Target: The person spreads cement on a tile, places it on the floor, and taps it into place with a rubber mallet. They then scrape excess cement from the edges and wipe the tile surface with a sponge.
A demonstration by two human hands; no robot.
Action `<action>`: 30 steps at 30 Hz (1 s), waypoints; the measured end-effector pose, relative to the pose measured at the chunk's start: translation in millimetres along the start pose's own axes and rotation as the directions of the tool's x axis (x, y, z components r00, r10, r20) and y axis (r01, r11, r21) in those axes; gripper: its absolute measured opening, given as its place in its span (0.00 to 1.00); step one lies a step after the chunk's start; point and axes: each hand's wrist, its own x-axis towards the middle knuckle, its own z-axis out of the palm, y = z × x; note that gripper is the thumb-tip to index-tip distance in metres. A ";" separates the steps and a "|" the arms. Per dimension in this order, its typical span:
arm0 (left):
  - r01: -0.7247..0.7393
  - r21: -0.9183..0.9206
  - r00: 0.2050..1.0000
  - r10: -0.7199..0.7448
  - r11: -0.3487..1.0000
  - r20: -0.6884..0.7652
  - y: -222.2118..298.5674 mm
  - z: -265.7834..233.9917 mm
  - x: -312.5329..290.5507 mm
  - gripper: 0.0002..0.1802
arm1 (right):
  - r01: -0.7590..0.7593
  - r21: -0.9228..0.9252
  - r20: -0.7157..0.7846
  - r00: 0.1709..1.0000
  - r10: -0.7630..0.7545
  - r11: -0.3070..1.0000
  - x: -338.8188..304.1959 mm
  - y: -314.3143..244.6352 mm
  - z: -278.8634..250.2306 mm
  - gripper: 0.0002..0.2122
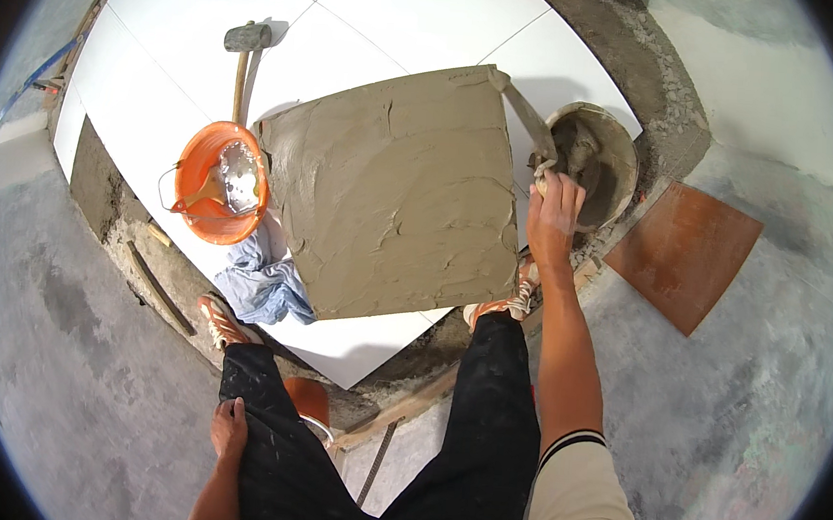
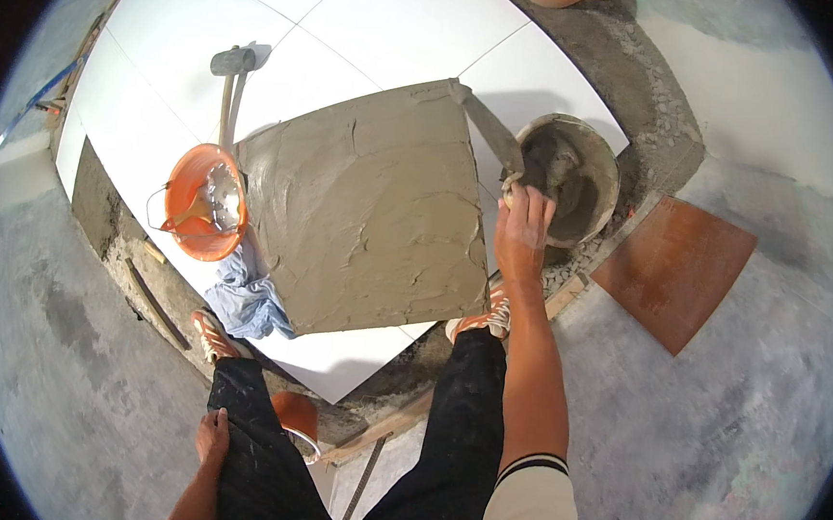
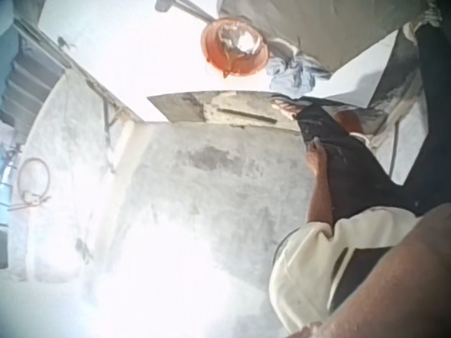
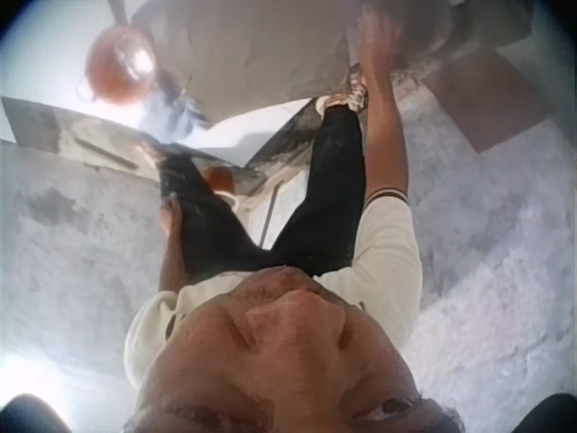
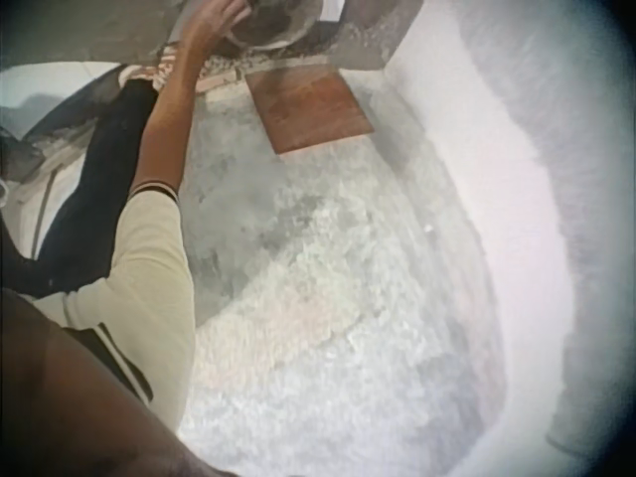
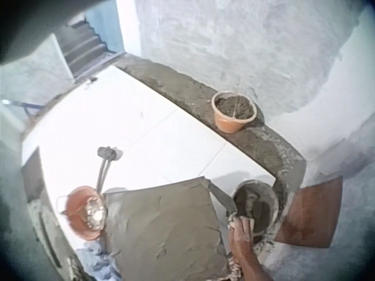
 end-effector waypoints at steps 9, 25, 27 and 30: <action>0.000 0.018 1.000 0.000 1.000 0.004 1.6 -0.1 -0.7 0.26 | -0.004 -0.249 -0.069 0.998 -0.013 0.968 -31.1 44.2 -1.1 0.10; 0.002 -0.018 1.000 -0.002 1.000 -0.023 -8.8 -2.6 3.3 0.26 | -0.825 0.016 0.398 0.524 0.753 0.566 -54.6 48.5 -94.0 0.19; -0.020 -0.043 0.998 0.017 0.999 -0.058 -6.7 -3.8 5.6 0.25 | -0.797 -0.090 0.430 0.510 0.745 0.597 -34.1 63.2 -82.7 0.20; -0.132 -0.108 0.977 0.112 0.985 -0.179 -1.9 -0.5 14.0 0.22 | -0.477 -0.242 0.238 0.815 0.528 0.845 -22.2 64.0 -63.4 0.20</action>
